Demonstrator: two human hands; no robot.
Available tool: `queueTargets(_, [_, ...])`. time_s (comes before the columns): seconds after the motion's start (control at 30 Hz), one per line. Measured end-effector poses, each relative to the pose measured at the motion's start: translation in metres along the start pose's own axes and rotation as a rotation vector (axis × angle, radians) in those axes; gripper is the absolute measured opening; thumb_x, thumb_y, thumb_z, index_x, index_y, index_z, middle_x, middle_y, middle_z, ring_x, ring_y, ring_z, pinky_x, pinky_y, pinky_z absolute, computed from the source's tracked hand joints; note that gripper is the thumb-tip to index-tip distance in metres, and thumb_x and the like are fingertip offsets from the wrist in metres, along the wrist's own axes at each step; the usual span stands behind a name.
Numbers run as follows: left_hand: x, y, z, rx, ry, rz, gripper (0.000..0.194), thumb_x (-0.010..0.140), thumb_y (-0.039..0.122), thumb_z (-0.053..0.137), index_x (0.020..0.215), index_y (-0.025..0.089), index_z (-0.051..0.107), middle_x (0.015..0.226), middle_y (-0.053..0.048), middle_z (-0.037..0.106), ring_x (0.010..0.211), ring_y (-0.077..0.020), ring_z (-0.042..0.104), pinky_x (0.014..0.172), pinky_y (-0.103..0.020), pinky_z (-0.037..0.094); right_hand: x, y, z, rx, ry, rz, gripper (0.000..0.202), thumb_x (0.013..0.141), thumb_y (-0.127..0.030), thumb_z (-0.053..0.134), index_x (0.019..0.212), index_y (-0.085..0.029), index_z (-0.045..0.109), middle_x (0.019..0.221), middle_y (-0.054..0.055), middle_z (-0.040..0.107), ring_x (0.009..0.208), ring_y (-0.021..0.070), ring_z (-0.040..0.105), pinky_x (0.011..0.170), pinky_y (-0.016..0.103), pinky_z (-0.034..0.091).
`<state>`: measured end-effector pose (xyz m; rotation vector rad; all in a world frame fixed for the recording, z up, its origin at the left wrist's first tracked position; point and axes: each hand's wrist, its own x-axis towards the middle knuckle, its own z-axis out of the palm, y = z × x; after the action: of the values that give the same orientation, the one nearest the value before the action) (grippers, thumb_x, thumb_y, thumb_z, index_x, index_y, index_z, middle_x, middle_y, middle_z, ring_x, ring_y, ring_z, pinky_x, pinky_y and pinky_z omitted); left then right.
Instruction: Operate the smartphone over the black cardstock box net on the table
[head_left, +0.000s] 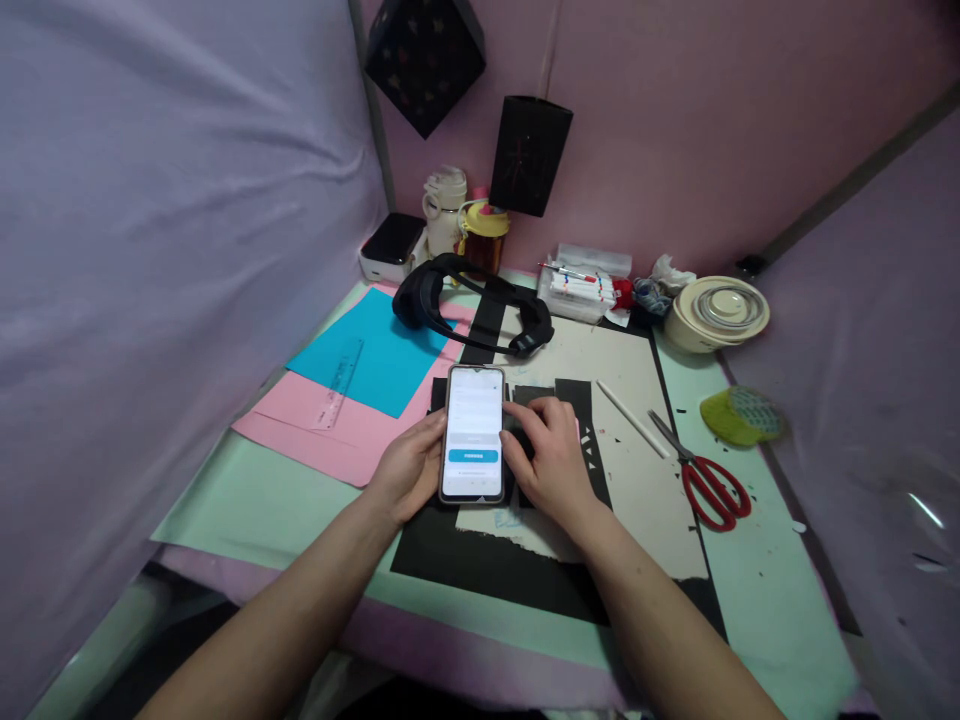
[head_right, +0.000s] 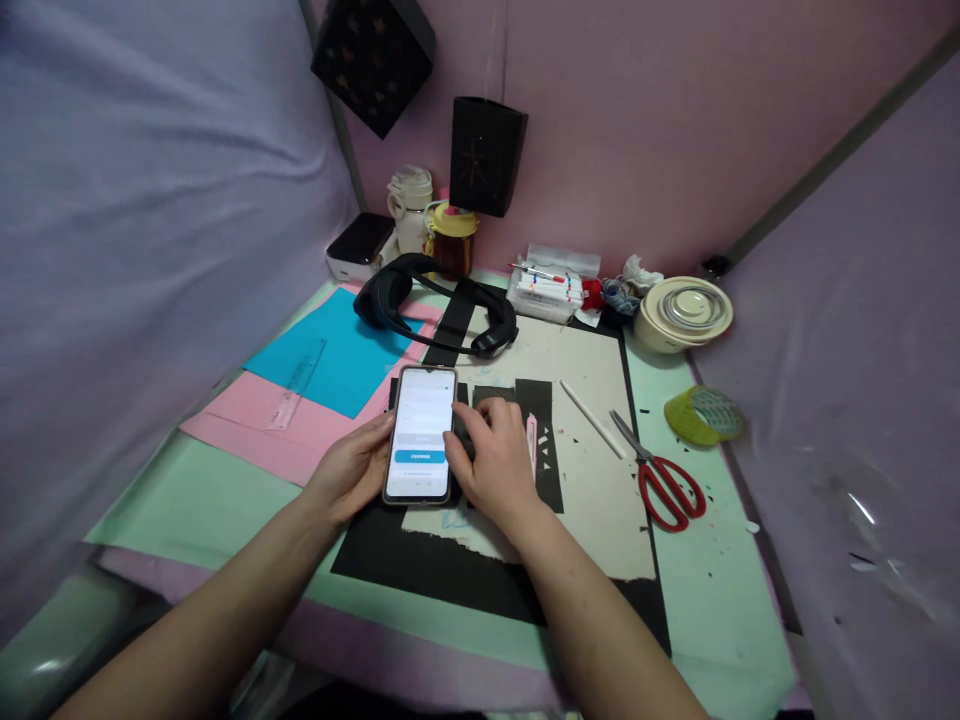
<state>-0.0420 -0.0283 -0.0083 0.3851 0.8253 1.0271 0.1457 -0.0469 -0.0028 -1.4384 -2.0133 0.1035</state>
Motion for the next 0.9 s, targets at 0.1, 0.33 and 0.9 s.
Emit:
queueTargets(0.1, [-0.0009, 0.0007, 0.0016, -0.002, 0.01, -0.006, 0.037, 0.091, 0.018, 0.056, 0.127, 0.012, 0.06, 0.109, -0.012, 0.073, 0.107, -0.027, 0.067, 0.091, -0.037, 0.055, 0.0006, 0.0002, -0.0001, -0.009, -0.001, -0.002, 0.034, 0.094, -0.033, 0.05, 0.12, -0.015, 0.064, 0.098, 0.011, 0.053, 0.09, 0.0241, 0.046, 0.082, 0.04, 0.043])
queueTargets(0.33, [-0.0007, 0.0001, 0.0024, -0.013, 0.019, -0.008, 0.035, 0.092, 0.017, 0.053, 0.126, 0.012, 0.061, 0.109, -0.011, 0.073, 0.109, -0.0269, 0.066, 0.095, -0.039, 0.053, 0.0, 0.0003, -0.0005, -0.008, -0.005, 0.003, 0.035, 0.093, -0.034, 0.05, 0.12, -0.016, 0.064, 0.098, 0.011, 0.053, 0.09, 0.0246, 0.046, 0.08, 0.04, 0.044])
queueTargets(0.9, [0.0015, -0.0017, -0.0028, 0.001, -0.04, 0.012, 0.032, 0.088, 0.019, 0.06, 0.119, 0.013, 0.066, 0.113, -0.011, 0.072, 0.111, -0.0271, 0.065, 0.093, -0.037, 0.053, -0.0005, 0.0038, 0.0026, 0.174, -0.043, 0.096, 0.036, 0.096, -0.027, 0.042, 0.127, -0.016, 0.057, 0.112, 0.011, 0.069, 0.102, 0.0258, 0.062, 0.088, 0.043, 0.048])
